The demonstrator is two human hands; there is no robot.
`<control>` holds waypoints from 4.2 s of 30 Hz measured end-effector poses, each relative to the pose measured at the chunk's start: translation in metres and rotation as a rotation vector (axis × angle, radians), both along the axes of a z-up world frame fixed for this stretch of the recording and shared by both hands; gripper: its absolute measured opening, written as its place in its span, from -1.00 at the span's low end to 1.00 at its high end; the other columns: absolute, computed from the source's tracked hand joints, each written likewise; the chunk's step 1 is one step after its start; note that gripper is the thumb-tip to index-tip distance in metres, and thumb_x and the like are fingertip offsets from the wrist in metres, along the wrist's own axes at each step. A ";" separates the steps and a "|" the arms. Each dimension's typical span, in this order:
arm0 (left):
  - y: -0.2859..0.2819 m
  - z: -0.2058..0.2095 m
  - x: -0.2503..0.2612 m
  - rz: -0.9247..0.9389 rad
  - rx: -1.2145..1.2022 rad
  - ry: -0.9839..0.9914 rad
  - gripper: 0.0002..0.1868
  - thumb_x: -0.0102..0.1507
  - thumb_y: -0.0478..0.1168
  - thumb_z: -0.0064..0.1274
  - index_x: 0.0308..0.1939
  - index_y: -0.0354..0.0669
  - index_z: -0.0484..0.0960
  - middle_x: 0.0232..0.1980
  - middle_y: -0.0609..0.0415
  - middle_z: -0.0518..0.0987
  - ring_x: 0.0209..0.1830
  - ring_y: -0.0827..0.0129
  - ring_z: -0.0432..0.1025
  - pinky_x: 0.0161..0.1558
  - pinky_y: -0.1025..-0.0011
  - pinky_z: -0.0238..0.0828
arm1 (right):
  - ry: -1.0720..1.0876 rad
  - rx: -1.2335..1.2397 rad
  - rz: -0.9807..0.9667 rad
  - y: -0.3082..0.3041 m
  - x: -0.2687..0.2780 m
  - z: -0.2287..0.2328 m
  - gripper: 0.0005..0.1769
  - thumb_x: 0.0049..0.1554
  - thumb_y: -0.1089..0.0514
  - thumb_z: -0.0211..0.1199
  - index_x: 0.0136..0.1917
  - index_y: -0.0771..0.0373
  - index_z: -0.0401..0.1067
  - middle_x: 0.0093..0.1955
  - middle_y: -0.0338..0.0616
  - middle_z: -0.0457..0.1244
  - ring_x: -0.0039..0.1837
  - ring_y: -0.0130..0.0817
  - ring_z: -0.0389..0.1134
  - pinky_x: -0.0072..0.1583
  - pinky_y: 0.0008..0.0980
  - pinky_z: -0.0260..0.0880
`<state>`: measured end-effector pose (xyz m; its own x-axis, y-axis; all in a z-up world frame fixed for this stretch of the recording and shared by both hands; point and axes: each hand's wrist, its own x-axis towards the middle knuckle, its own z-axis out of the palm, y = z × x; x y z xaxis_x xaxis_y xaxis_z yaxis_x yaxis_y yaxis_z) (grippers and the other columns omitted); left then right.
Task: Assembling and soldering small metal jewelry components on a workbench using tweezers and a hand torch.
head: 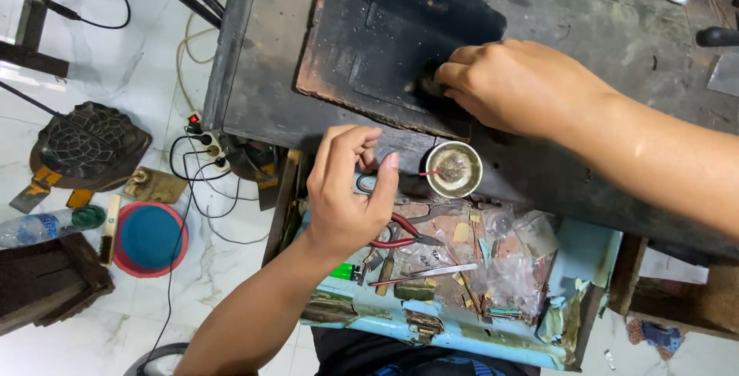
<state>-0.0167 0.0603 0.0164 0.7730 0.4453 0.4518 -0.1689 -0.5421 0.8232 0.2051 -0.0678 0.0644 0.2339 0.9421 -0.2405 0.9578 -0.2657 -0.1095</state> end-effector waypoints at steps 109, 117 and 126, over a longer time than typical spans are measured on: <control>-0.032 0.021 -0.090 -0.107 -0.011 0.054 -0.80 0.39 -0.22 0.02 -0.11 -0.24 0.72 -0.16 -0.26 0.67 -0.09 -0.04 0.61 -0.07 0.12 0.56 | 1.231 1.209 -0.359 -0.061 -0.239 -0.093 -0.71 0.39 0.19 -0.01 0.21 0.29 0.50 -0.49 -0.14 0.28 -0.41 -0.34 0.26 -0.19 -0.30 0.39; 0.025 -0.046 -0.034 -0.307 0.447 0.545 -0.83 0.31 -0.31 0.09 -0.13 -0.12 0.80 -0.09 -0.04 0.73 -0.03 0.04 0.63 0.04 0.22 0.58 | 1.208 1.196 -0.505 -0.111 -0.258 -0.130 -0.67 0.42 0.22 -0.18 0.05 0.31 0.42 -0.53 -0.19 0.24 -0.47 -0.46 0.15 -0.28 -0.41 0.30; 0.038 -0.044 -0.032 -0.293 0.434 0.976 -0.75 0.21 -0.23 0.21 -0.05 -0.05 0.81 -0.07 -0.25 0.68 0.04 -0.20 0.58 0.15 0.01 0.49 | 1.221 1.341 -0.661 -0.140 -0.261 -0.123 -0.67 0.41 0.24 -0.14 0.21 0.50 0.36 -0.42 -0.06 0.19 -0.42 -0.32 0.31 -0.11 -0.10 0.59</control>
<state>-0.0486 0.0980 -0.0275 0.9318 0.1384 -0.3354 0.2800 -0.8622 0.4221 -0.0561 -0.2075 -0.0588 0.8668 0.4689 0.1695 0.0152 0.3150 -0.9490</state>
